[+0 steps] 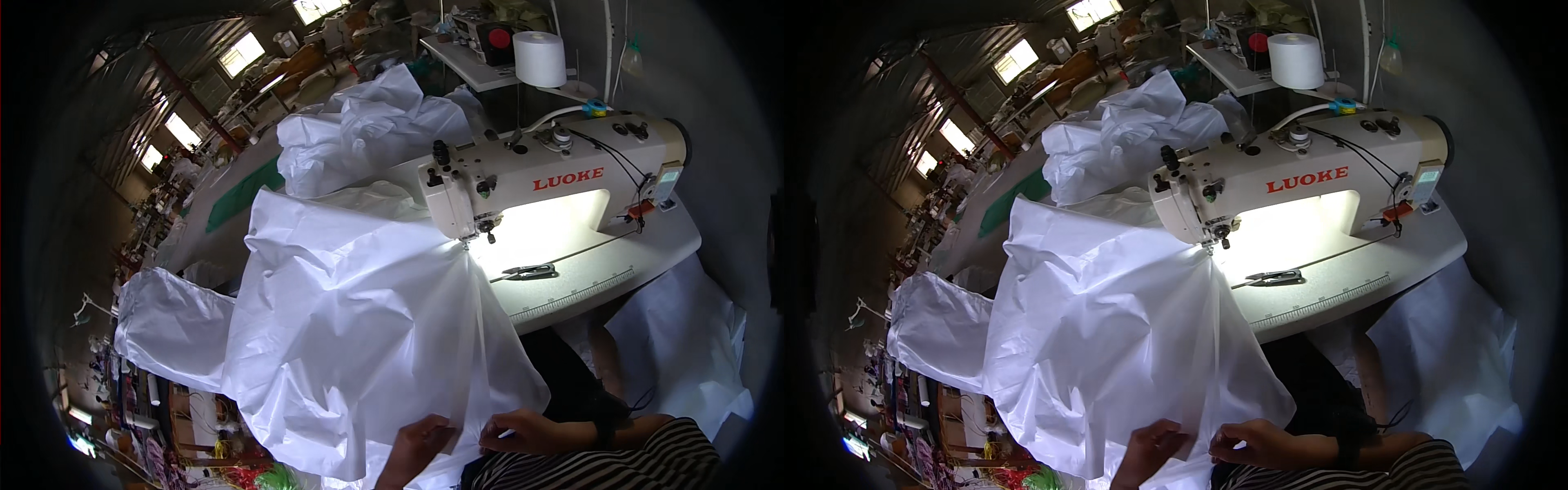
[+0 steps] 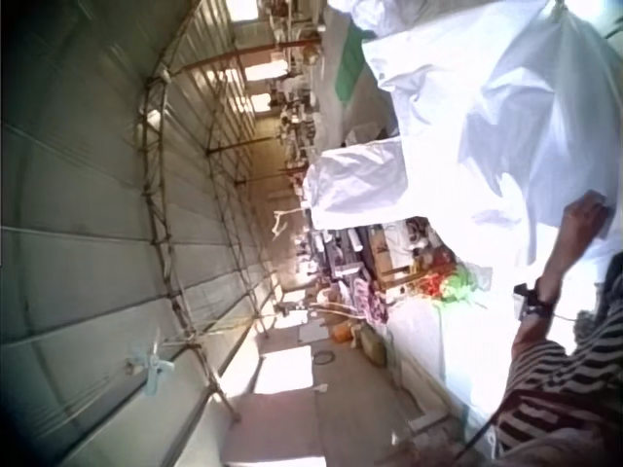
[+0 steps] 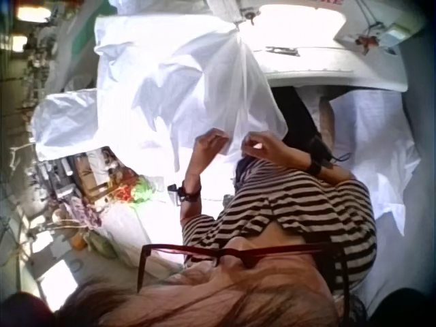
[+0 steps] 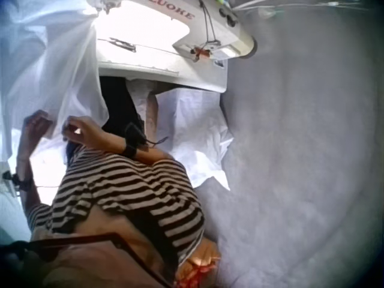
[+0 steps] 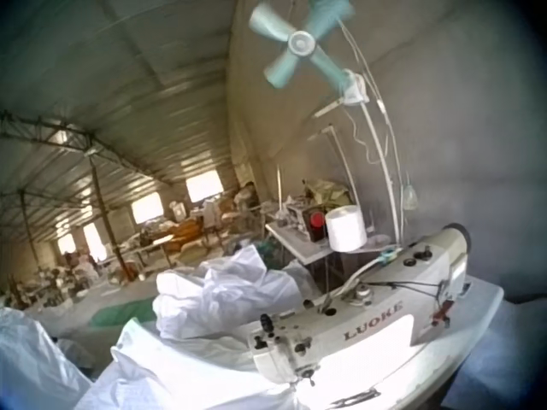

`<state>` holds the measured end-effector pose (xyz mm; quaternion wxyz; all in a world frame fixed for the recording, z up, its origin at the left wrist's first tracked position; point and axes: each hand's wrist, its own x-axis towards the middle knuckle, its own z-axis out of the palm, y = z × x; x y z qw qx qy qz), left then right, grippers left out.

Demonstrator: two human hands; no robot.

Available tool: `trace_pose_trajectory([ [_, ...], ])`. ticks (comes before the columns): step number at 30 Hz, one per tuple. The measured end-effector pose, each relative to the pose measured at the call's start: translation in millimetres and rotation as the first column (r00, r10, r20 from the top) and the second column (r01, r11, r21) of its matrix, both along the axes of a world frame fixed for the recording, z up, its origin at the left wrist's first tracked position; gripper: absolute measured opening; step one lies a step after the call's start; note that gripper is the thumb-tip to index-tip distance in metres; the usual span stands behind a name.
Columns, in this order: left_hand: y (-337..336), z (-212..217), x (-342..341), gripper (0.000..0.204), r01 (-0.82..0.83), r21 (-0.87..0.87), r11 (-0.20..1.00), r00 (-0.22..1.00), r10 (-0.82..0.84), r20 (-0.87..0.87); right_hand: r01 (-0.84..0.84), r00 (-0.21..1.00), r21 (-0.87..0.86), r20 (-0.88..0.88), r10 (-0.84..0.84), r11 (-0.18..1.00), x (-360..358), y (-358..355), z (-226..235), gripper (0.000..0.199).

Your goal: The recorder is sewing large white plastic or fabric bags using an industrial sewing machine.

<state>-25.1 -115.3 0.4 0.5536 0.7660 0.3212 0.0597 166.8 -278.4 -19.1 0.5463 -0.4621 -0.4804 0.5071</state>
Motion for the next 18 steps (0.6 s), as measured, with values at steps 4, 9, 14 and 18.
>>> trace_pose_trajectory([
  [4,-42.7,-32.4,28.5,0.017,0.019,-0.057,0.998,0.996,-0.014,0.084,-0.030,0.862,0.095,0.506,-0.022,0.995,6.1,-24.1,5.2,0.017],
  [9,-73.6,-39.0,38.5,0.011,-0.127,-0.125,0.984,0.988,0.137,0.077,-0.060,0.691,0.191,0.716,-0.098,0.980,12.3,-45.0,9.7,0.021],
  [14,-92.0,-23.5,40.4,0.006,-0.235,0.210,0.949,0.968,0.209,0.138,0.618,0.332,0.339,0.706,-0.626,0.710,65.1,-52.9,-23.3,0.035],
  [18,-91.9,0.1,58.4,0.007,-0.115,0.627,0.771,0.988,0.026,0.149,0.208,0.963,-0.217,0.219,-0.160,0.954,41.8,-75.8,-60.6,0.029],
])
